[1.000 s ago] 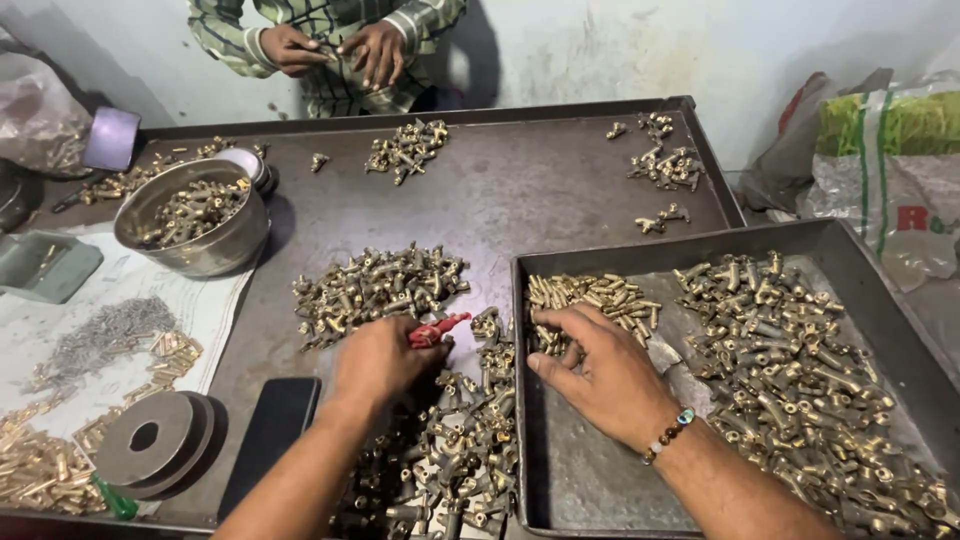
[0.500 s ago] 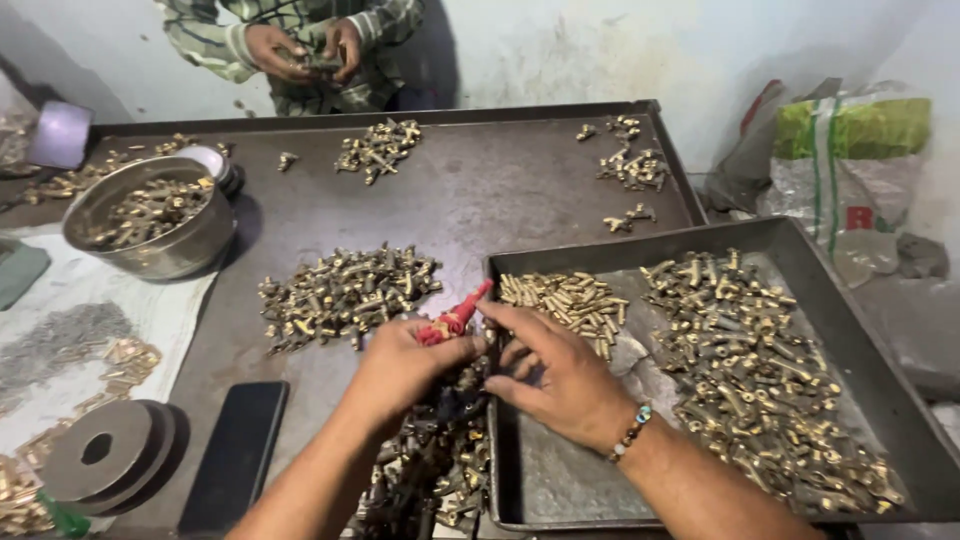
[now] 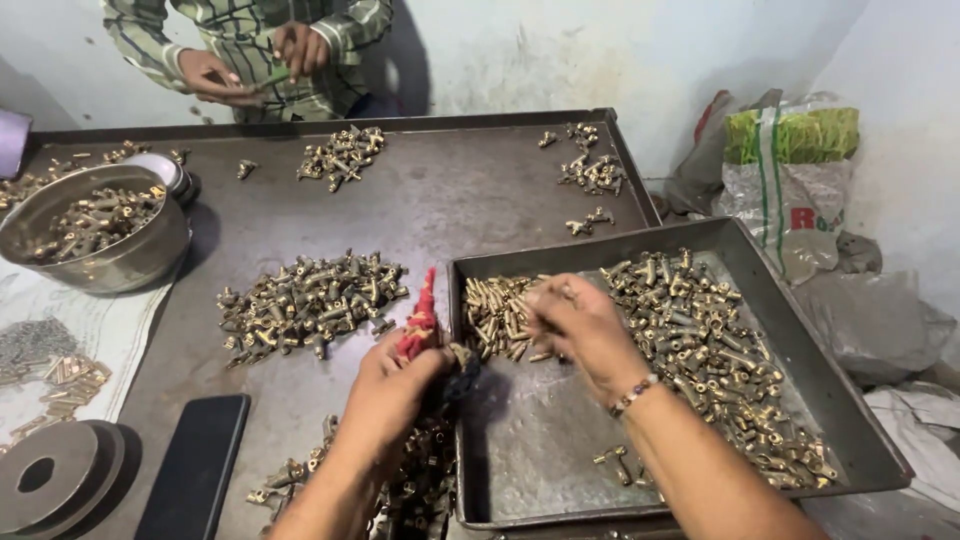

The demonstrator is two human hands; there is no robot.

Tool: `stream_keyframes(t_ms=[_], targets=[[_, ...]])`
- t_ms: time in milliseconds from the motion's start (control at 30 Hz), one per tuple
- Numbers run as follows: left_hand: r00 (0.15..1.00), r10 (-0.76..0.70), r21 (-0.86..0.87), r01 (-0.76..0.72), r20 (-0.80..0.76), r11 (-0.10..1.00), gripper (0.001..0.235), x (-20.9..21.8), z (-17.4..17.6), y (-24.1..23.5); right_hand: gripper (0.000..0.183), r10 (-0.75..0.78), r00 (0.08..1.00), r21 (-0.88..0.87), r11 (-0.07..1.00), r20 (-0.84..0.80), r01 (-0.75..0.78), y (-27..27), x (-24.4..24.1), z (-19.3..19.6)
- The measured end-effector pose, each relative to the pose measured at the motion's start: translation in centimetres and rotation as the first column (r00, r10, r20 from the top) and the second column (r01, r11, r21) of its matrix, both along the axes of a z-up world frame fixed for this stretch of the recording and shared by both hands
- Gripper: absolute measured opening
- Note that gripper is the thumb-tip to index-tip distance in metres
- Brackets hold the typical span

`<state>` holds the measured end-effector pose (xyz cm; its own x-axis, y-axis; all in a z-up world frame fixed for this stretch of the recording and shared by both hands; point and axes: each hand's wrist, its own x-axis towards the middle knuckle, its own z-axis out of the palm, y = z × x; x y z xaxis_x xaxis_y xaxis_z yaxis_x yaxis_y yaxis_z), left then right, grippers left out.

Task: The person picks brass fittings one at a time from a tray, holds each in one hand, and uses a red-handled tap tool to thread the fitting, then places the finished piece aside. A second worker across the table performs similar work on the same parts.

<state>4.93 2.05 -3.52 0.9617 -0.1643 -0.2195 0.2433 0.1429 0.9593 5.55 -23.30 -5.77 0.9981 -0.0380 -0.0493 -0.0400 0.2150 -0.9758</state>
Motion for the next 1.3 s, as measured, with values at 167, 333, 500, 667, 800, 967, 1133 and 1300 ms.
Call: stream_keyframes(t_ms=[167,333,500,667,800,967,1133,1300], targets=[[0.993,-0.060,0.104,0.070,-0.100,0.992,0.017,-1.5,1.0,-1.3,0.015,-0.302,0.950,-0.948,0.275,0.075,0.162,-2.9,-0.3,-1.5],[0.990,-0.116,0.064,0.111,0.075,0.992,0.018,-0.9,-1.5,-1.3,0.029,-0.364,0.925,-0.962,0.271,-0.113,-0.010,-2.0,-1.2,0.8],[0.978,-0.174,0.093,0.163,0.119,0.982,0.023,-0.8,-2.3,-0.8,0.034,-0.290,0.925,-0.950,0.259,-0.246,-0.172,-1.0,-1.1,1.6],[0.987,-0.136,0.111,0.126,0.086,0.986,0.031,-0.6,-3.3,-0.6,0.034,-0.241,0.944,-0.964,0.195,-0.225,-0.180,-1.0,-1.1,0.7],[0.985,-0.133,0.110,0.121,0.110,0.987,0.031,-0.7,-3.8,-0.6,0.026,-0.178,0.972,-0.982,0.132,-0.155,-0.132,-1.2,-1.0,-0.2],[0.983,-0.101,0.070,0.092,0.151,0.993,0.026,-1.2,-2.4,-1.0,0.015,-0.081,0.986,-0.861,0.502,-0.145,-0.085,0.3,-1.0,-0.3],[0.934,0.041,-0.029,-0.033,0.354,0.999,0.021,-2.5,1.9,-2.1,0.012,0.226,0.974,-0.506,0.841,0.008,-0.191,2.0,-1.4,-1.0],[0.766,-0.294,0.634,-0.184,0.571,0.751,0.023,-1.9,1.3,-2.0,0.024,0.382,0.885,-0.641,0.756,0.267,-0.133,3.9,-3.3,2.8]])
